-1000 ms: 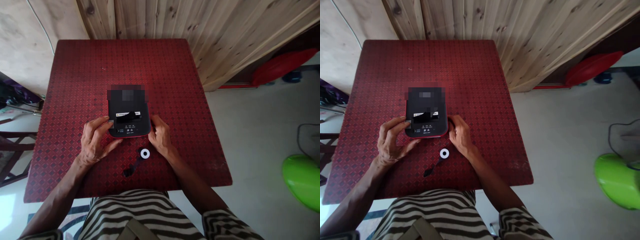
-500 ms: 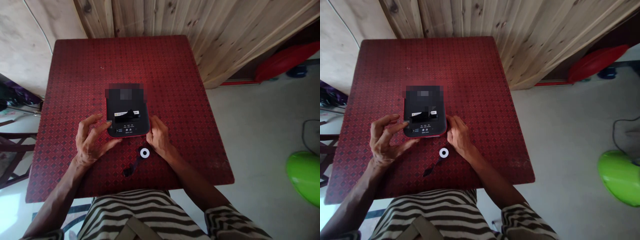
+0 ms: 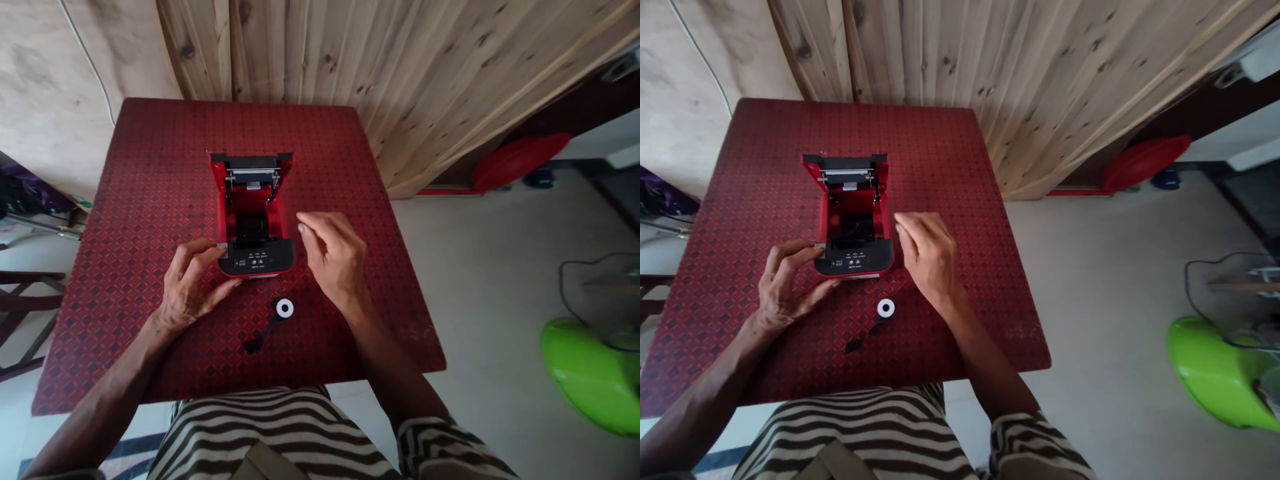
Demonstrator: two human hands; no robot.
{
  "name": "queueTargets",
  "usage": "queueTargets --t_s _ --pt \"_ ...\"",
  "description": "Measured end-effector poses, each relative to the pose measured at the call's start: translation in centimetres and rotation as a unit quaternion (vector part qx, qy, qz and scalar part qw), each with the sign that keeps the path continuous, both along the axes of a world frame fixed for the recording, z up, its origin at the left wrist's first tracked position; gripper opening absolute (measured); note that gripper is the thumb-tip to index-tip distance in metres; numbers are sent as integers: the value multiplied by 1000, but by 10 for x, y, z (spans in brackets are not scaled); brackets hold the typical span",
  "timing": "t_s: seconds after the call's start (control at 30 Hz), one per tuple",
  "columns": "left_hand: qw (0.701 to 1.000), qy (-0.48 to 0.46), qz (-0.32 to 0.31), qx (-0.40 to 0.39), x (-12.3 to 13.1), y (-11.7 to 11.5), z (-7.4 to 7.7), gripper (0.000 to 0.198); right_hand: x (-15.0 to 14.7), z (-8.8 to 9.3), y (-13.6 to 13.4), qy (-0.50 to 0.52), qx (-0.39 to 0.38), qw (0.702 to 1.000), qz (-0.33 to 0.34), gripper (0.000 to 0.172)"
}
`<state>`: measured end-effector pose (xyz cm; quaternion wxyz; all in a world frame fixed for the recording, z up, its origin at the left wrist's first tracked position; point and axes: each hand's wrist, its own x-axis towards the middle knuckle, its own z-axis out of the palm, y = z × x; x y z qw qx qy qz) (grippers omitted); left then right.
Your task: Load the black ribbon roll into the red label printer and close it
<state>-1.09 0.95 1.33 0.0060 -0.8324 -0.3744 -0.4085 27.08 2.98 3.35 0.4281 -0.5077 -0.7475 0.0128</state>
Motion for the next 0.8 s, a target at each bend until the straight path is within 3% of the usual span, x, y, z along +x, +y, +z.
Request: queueTargets --t_s 0.1,0.17,0.3,0.47,0.6,0.8 --pt "1000 5 3 -4 0 -1 -3 73 -16 28 25 -105 -42 989 100 26" --pt "1000 14 5 -15 0 -1 -6 82 -32 36 43 -191 -98 966 146 26" --pt "998 32 1 -45 -1 0 -12 85 -61 39 69 -319 -184 916 156 18" --pt "998 29 2 -58 -3 -1 -14 84 -70 41 79 -364 -206 892 171 13" --pt "998 28 0 -54 -3 -1 -14 84 -63 46 76 -329 -211 902 182 10" --pt "999 21 0 -49 -1 -1 -13 85 -45 66 42 -217 -157 956 120 14"
